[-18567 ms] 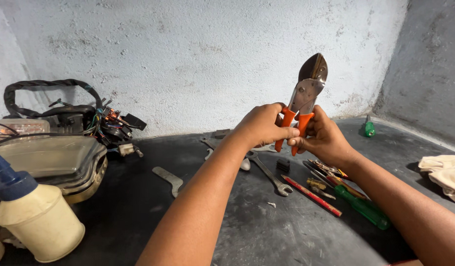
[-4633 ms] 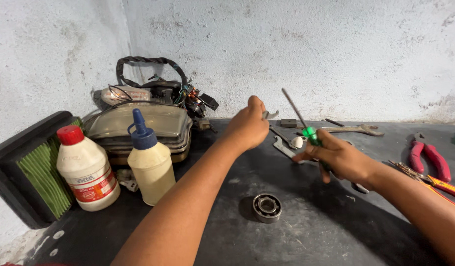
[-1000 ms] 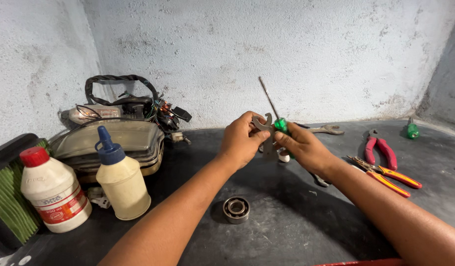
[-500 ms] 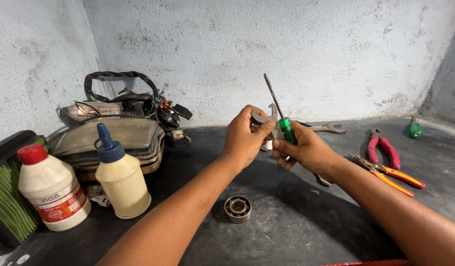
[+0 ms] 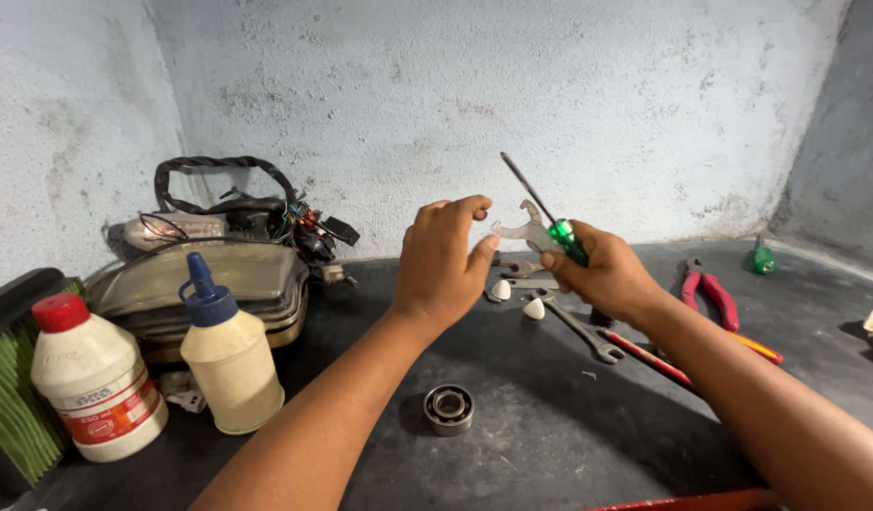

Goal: The person sorts and organizes various hand tools, handling and placing wrenches, pliers, screwdrivers, shears, and a bearing between a workbench and a cardboard box by hand.

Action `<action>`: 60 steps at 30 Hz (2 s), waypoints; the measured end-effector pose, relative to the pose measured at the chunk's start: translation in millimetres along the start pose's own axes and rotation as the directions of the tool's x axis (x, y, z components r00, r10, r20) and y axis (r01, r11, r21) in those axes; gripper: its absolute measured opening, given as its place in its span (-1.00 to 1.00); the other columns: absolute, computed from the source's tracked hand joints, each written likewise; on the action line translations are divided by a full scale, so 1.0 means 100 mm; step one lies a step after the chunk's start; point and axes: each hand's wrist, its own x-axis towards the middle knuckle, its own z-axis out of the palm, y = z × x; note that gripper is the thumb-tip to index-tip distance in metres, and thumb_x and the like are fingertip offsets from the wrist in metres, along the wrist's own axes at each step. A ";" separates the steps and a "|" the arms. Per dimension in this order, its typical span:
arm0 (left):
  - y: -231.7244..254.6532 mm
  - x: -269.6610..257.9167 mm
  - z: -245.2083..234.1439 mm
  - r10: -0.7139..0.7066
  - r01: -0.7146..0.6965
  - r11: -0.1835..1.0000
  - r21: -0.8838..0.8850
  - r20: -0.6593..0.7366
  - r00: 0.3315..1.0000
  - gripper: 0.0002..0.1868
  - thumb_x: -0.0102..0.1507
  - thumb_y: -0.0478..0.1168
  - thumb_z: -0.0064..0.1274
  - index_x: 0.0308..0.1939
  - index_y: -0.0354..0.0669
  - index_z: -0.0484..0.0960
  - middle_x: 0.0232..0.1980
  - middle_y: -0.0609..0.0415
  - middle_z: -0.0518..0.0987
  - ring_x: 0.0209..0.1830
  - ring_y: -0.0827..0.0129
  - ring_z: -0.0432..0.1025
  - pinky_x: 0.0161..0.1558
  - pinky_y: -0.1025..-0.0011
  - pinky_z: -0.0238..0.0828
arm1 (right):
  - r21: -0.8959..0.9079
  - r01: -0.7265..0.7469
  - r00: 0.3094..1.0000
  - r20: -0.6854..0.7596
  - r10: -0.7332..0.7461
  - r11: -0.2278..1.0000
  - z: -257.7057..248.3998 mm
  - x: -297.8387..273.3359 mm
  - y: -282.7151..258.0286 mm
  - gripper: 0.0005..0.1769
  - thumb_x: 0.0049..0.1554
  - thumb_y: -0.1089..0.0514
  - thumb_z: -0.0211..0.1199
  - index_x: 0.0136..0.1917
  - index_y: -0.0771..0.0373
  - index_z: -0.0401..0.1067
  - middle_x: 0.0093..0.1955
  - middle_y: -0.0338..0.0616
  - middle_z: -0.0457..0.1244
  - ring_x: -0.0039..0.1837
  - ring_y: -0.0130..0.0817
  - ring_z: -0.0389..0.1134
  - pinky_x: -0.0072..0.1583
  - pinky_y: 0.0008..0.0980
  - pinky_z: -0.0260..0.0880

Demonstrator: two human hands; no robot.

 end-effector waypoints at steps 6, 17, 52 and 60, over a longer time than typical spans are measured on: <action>0.09 -0.06 0.03 0.298 -0.323 0.919 0.227 0.139 0.944 -0.37 0.23 -0.16 0.17 0.36 -0.07 0.29 0.30 0.04 0.41 0.45 0.04 0.19 0.37 -0.01 0.08 | -0.112 0.005 0.996 -0.087 -0.015 0.994 -0.17 -0.20 0.00 -0.65 0.19 -0.09 0.28 -0.07 0.26 0.43 -0.43 -0.25 0.28 -0.36 -0.54 0.19 -0.28 -0.43 0.20; 0.13 -0.04 0.04 0.613 -0.671 0.642 0.372 0.277 0.740 -0.48 0.30 -0.25 0.04 0.35 0.12 0.41 0.44 0.17 0.36 0.56 0.26 0.10 0.55 0.11 -0.05 | -0.005 -0.133 0.981 -0.146 0.131 0.991 -0.53 -0.66 -0.01 -0.66 0.19 -0.10 0.26 -0.03 0.23 0.42 -0.43 -0.27 0.26 -0.39 -0.53 0.16 -0.34 -0.44 0.15; 2.80 -0.34 1.48 0.349 -0.326 0.937 -0.129 0.421 0.838 0.09 0.22 -0.04 0.11 0.63 -0.05 -0.29 0.70 -0.14 -0.46 0.74 -0.13 -0.53 0.64 -0.22 -0.50 | 0.055 0.047 0.865 -0.502 -0.013 0.997 -1.62 -1.94 1.44 -0.65 0.15 0.17 0.25 0.21 0.24 0.41 0.08 -0.25 0.40 0.12 -0.48 0.43 0.11 -0.38 0.45; 3.33 -1.02 2.08 0.648 -0.644 0.762 -0.073 0.115 0.753 -0.27 0.55 -0.16 -0.08 0.72 -0.10 -0.07 0.76 -0.10 -0.22 0.76 0.05 -0.51 0.63 0.01 -0.78 | 0.261 0.108 0.711 -0.694 0.109 0.959 -1.83 -2.54 1.44 -0.77 0.27 0.13 0.23 0.17 0.23 0.42 -0.13 -0.31 0.25 -0.07 -0.51 0.23 -0.06 -0.44 0.28</action>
